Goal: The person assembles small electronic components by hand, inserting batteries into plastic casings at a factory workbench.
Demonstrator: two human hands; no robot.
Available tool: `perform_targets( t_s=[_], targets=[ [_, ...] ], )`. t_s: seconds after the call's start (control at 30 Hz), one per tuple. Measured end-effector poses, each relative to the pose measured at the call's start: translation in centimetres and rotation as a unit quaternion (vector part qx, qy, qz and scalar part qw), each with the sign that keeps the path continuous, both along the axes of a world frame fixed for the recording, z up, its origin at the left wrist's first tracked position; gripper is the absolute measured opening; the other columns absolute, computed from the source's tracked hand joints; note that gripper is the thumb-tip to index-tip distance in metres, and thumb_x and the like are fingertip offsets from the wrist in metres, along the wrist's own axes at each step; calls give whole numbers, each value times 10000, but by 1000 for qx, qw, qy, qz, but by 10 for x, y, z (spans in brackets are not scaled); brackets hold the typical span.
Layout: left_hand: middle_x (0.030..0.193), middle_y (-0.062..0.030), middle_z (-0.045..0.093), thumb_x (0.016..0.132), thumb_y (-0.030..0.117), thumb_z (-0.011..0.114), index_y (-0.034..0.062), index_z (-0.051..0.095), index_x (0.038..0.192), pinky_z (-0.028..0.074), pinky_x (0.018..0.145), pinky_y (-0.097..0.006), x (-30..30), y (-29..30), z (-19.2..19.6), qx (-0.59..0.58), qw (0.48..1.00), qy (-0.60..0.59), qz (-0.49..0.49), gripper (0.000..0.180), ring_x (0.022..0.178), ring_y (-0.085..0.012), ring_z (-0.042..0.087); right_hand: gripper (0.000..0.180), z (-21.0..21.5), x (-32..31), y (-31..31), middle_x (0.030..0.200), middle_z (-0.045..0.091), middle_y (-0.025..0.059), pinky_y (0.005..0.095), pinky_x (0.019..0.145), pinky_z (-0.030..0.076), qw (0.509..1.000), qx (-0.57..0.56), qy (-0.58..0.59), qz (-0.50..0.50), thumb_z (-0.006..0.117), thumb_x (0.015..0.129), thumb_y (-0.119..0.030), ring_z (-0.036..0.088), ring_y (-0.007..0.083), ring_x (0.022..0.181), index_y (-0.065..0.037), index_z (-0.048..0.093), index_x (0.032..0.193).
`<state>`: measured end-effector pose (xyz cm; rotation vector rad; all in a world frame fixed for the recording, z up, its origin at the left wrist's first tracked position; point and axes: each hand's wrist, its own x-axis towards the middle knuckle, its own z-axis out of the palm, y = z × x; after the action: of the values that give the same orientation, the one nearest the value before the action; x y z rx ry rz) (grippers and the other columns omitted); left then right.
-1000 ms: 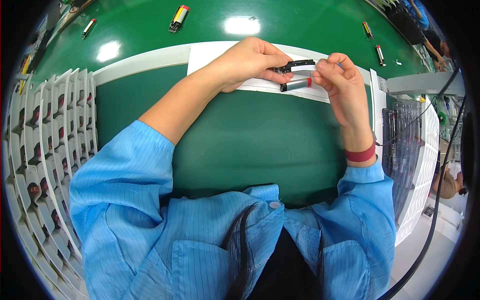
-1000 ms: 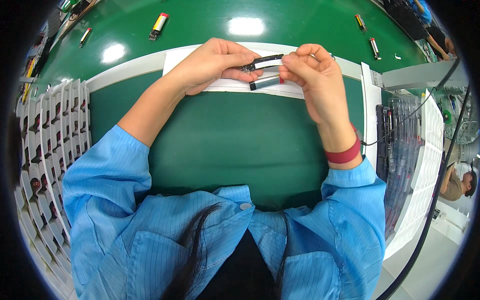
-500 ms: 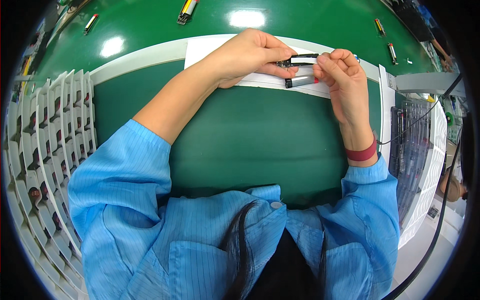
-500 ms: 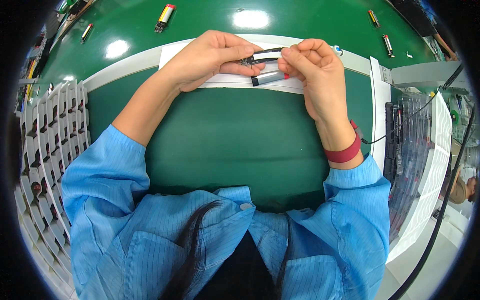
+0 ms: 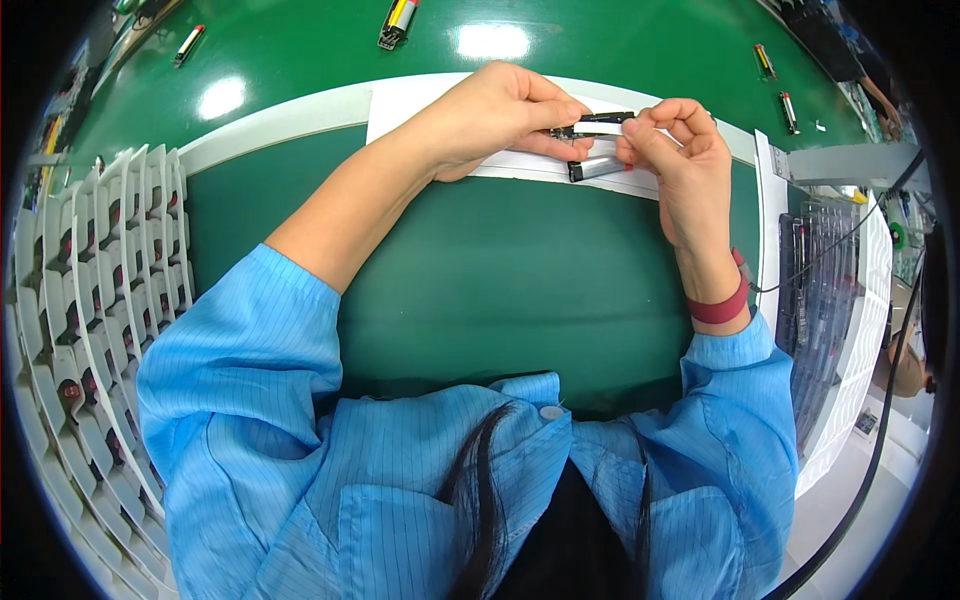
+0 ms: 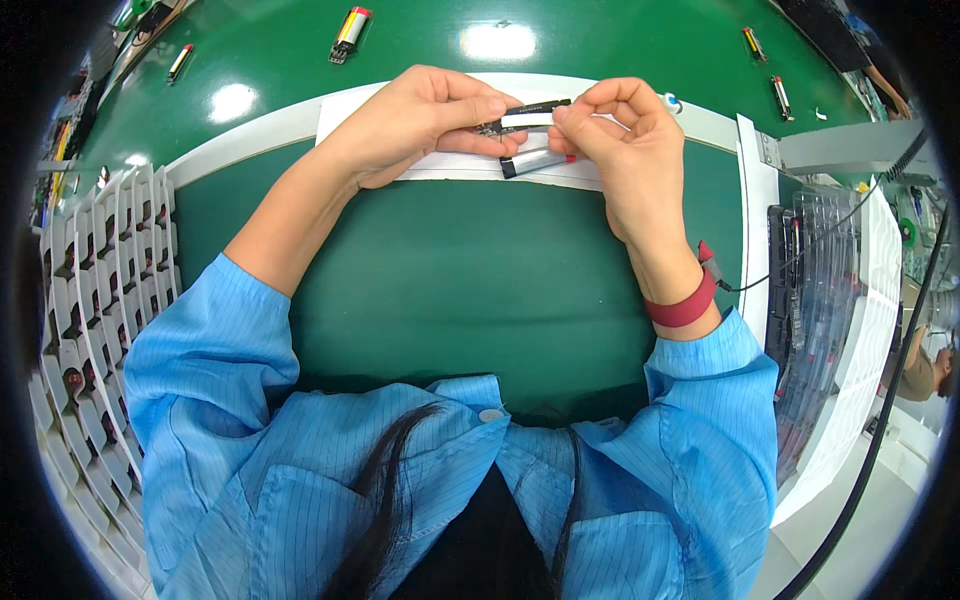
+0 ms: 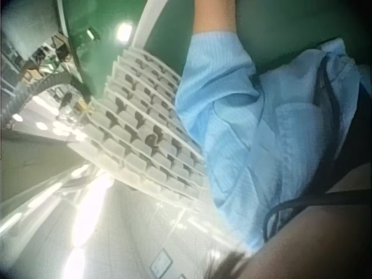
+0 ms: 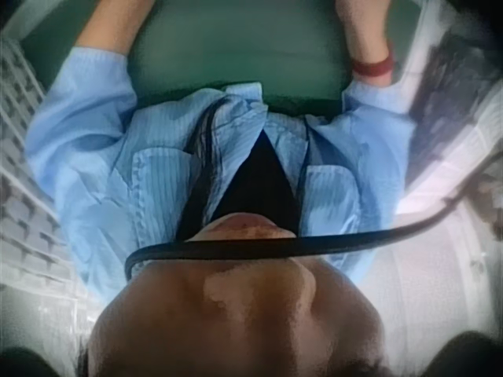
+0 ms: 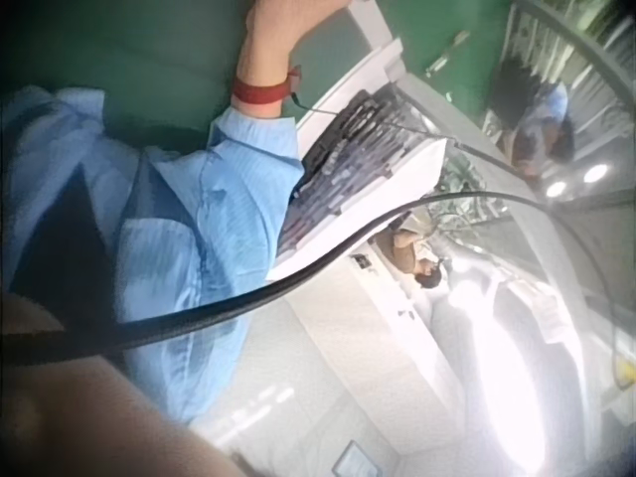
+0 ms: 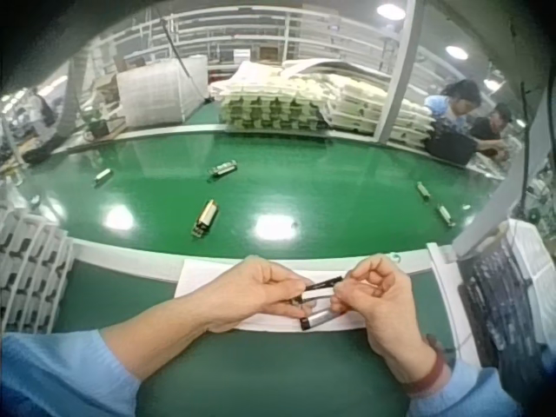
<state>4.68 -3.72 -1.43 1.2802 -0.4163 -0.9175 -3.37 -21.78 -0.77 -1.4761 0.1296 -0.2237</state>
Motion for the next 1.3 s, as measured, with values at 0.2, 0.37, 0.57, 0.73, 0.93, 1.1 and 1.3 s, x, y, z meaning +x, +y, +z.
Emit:
perform_targets(
  t_s=[0.2,0.37,0.57,0.73,0.93,1.1,1.3],
  targets=[
    [926,-182,621,839,152,592,-80,586,1023,516,787,-233,0,-1,-2,19,1000,-18,12,295,862,-183,626,175,4,-1,0,770,596,96,216,593,487,998,-54,-20,14,631,753,32,610,130,663,31,504,872],
    [902,-178,626,830,135,602,-89,583,1019,526,769,-247,-1,-2,-1,25,999,-21,16,294,838,-191,634,197,5,-3,4,783,596,92,198,585,493,988,-147,-50,-2,639,756,28,609,111,681,39,502,897],
    [890,-190,623,805,93,625,-131,561,1004,530,759,-265,-3,-1,2,29,999,-13,24,307,831,-213,642,180,3,-2,3,815,599,83,186,560,484,979,-193,-70,-13,638,765,15,595,92,690,20,513,895],
    [893,-175,627,820,121,612,-92,576,1020,536,741,-258,-4,1,2,23,998,-53,31,295,810,-189,641,180,7,4,2,824,612,65,197,547,463,927,-361,-77,-58,651,776,-48,587,97,700,3,540,909],
    [878,-171,628,855,129,556,-90,547,1070,561,639,-241,-10,9,21,-53,991,77,-95,307,771,-182,646,193,26,5,-28,806,619,62,219,634,485,968,55,41,240,615,773,22,598,115,705,3,559,956],
    [855,-163,628,841,94,549,-118,503,1108,566,575,-232,-7,11,18,-85,959,127,-240,345,700,-198,650,232,46,5,-23,801,618,70,230,640,505,951,-1,49,304,614,747,58,617,138,684,11,556,967],
    [839,-108,620,840,123,573,-33,571,1085,542,681,-256,-22,-3,15,-95,985,94,-106,291,780,-151,617,192,28,7,-1,862,596,85,247,694,510,968,-202,-151,21,619,765,42,605,140,752,30,535,938]
  ],
)
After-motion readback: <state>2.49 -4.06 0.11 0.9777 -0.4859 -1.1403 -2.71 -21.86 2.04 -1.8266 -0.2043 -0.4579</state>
